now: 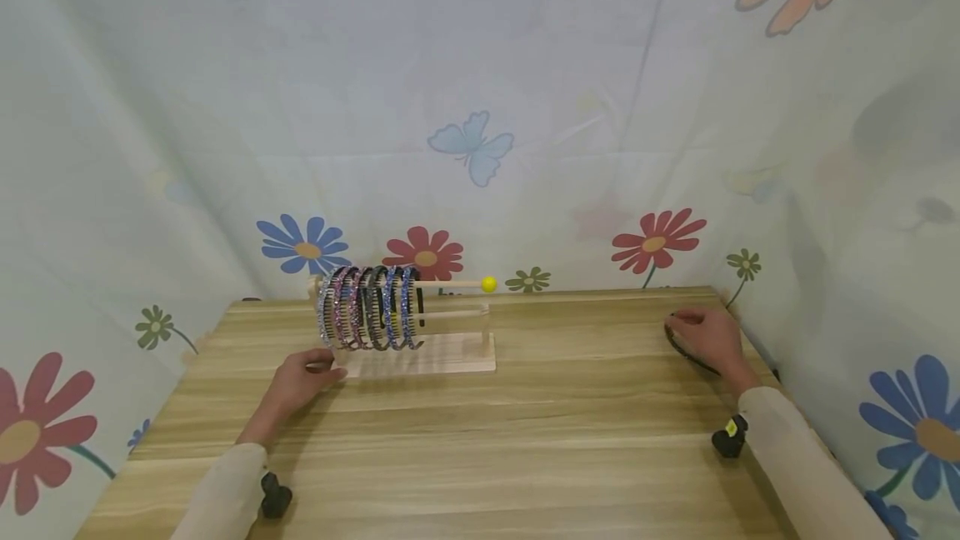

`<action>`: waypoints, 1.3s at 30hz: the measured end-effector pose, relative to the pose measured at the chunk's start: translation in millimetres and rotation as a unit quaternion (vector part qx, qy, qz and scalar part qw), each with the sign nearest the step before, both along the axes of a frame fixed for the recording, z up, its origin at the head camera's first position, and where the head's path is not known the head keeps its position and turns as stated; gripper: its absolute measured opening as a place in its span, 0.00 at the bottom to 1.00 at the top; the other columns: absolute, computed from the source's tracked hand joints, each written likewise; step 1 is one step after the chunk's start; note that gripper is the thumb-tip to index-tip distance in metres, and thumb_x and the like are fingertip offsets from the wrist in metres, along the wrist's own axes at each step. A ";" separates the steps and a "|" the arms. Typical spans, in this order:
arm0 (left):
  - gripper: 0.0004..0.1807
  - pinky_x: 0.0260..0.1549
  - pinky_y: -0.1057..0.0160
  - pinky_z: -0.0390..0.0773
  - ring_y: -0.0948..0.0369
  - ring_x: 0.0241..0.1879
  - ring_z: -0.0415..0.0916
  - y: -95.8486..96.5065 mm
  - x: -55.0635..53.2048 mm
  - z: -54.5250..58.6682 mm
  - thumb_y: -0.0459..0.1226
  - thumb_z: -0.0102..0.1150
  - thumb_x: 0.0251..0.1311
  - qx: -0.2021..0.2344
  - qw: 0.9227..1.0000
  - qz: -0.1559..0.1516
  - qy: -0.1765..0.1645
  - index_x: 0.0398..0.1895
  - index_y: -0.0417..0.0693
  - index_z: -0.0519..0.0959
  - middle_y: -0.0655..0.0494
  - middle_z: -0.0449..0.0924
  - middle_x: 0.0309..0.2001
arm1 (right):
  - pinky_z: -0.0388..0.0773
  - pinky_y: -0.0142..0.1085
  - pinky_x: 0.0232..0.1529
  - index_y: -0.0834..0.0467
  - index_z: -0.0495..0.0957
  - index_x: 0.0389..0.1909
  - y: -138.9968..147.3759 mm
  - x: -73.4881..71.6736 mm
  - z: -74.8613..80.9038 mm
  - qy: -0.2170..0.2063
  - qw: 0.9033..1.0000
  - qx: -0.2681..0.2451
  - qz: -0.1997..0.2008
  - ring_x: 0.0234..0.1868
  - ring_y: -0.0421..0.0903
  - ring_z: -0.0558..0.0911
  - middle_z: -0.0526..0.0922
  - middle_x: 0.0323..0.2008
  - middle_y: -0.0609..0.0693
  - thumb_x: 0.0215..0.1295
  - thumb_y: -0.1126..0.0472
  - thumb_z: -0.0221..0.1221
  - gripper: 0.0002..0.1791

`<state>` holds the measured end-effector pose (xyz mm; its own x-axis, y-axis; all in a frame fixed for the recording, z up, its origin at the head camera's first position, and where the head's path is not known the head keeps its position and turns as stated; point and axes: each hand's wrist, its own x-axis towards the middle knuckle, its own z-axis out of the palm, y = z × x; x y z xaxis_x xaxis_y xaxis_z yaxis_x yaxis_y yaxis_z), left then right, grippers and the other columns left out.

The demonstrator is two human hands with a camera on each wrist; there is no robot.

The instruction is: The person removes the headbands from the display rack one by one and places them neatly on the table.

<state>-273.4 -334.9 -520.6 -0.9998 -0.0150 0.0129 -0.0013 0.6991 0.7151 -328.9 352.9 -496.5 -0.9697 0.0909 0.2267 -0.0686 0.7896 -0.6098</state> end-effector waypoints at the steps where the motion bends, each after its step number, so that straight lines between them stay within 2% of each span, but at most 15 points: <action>1: 0.28 0.51 0.46 0.83 0.39 0.56 0.80 0.2 0.0 0.0 0.44 0.69 0.65 0.002 1.000 0.002 -0.002 0.60 0.33 0.80 0.33 0.80 0.59 | 0.83 0.52 0.44 0.67 0.85 0.50 -0.8 0.5 2.0 0.003 1.000 -0.004 0.004 0.46 0.62 0.86 0.88 0.45 0.64 0.72 0.47 0.62 0.25; 5: 0.28 0.51 0.46 0.82 0.39 0.57 0.80 0.2 -0.2 0.0 0.45 0.69 0.66 0.000 1.000 0.001 -0.004 0.60 0.33 0.79 0.33 0.80 0.59 | 0.82 0.55 0.49 0.66 0.83 0.56 -5.0 3.5 12.3 0.011 1.000 -0.015 0.019 0.50 0.62 0.85 0.87 0.49 0.64 0.73 0.46 0.61 0.27; 7: 0.28 0.51 0.46 0.82 0.39 0.56 0.80 0.4 0.0 0.4 0.45 0.69 0.65 -0.002 1.000 0.001 -0.004 0.60 0.33 0.79 0.33 0.80 0.59 | 0.83 0.53 0.49 0.65 0.82 0.58 -8.8 5.8 19.3 0.020 0.999 -0.017 0.028 0.50 0.61 0.85 0.87 0.50 0.63 0.73 0.46 0.62 0.27; 10: 0.28 0.50 0.46 0.83 0.39 0.56 0.80 0.9 0.1 0.8 0.45 0.69 0.65 -0.003 1.000 0.001 -0.004 0.60 0.33 0.80 0.33 0.80 0.59 | 0.84 0.43 0.43 0.64 0.83 0.57 -15.9 9.0 30.1 0.041 0.998 -0.015 0.042 0.47 0.59 0.85 0.88 0.48 0.62 0.71 0.46 0.64 0.26; 13: 0.27 0.50 0.46 0.83 0.39 0.56 0.80 0.3 0.1 0.3 0.44 0.68 0.66 -0.003 1.000 -0.003 -0.003 0.60 0.32 0.79 0.32 0.80 0.59 | 0.80 0.30 0.37 0.63 0.84 0.56 -24.6 11.4 39.6 0.071 0.996 -0.012 0.061 0.44 0.57 0.86 0.89 0.44 0.60 0.70 0.47 0.65 0.25; 16: 0.27 0.50 0.45 0.83 0.39 0.56 0.80 0.4 0.6 -0.4 0.44 0.68 0.66 0.000 1.000 -0.001 -0.002 0.60 0.33 0.79 0.33 0.80 0.59 | 0.77 0.25 0.35 0.63 0.84 0.55 -33.7 12.6 46.2 0.096 0.992 -0.016 0.075 0.42 0.56 0.86 0.89 0.41 0.59 0.69 0.48 0.66 0.24; 22: 0.27 0.50 0.45 0.83 0.39 0.56 0.80 -0.2 1.3 -1.2 0.44 0.68 0.66 -0.002 1.000 -0.003 0.001 0.60 0.33 0.79 0.32 0.79 0.60 | 0.76 0.21 0.35 0.61 0.84 0.56 -55.2 14.7 56.1 0.125 0.988 -0.036 0.087 0.40 0.52 0.85 0.89 0.42 0.58 0.68 0.50 0.67 0.23; 27: 0.27 0.51 0.45 0.82 0.39 0.56 0.80 0.2 1.3 -0.5 0.44 0.68 0.66 -0.005 1.000 -0.003 0.001 0.60 0.33 0.79 0.33 0.79 0.59 | 0.76 0.17 0.38 0.60 0.85 0.54 -76.4 18.2 66.4 0.149 0.978 -0.079 0.121 0.38 0.40 0.83 0.89 0.40 0.55 0.66 0.53 0.70 0.20; 30: 0.28 0.51 0.45 0.82 0.39 0.56 0.80 0.5 1.3 -0.8 0.45 0.69 0.66 -0.006 1.000 -0.002 0.000 0.60 0.33 0.79 0.33 0.80 0.59 | 0.77 0.18 0.38 0.60 0.86 0.54 -89.3 21.8 73.1 0.158 0.973 -0.095 0.140 0.37 0.35 0.83 0.89 0.40 0.55 0.65 0.55 0.71 0.19; 39: 0.28 0.51 0.45 0.82 0.39 0.56 0.80 0.2 1.4 -1.5 0.45 0.69 0.65 -0.004 1.000 -0.002 0.000 0.60 0.33 0.79 0.33 0.79 0.60 | 0.80 0.23 0.37 0.57 0.86 0.54 -130.8 31.1 88.2 0.162 0.961 -0.125 0.185 0.36 0.41 0.86 0.90 0.41 0.52 0.64 0.56 0.71 0.19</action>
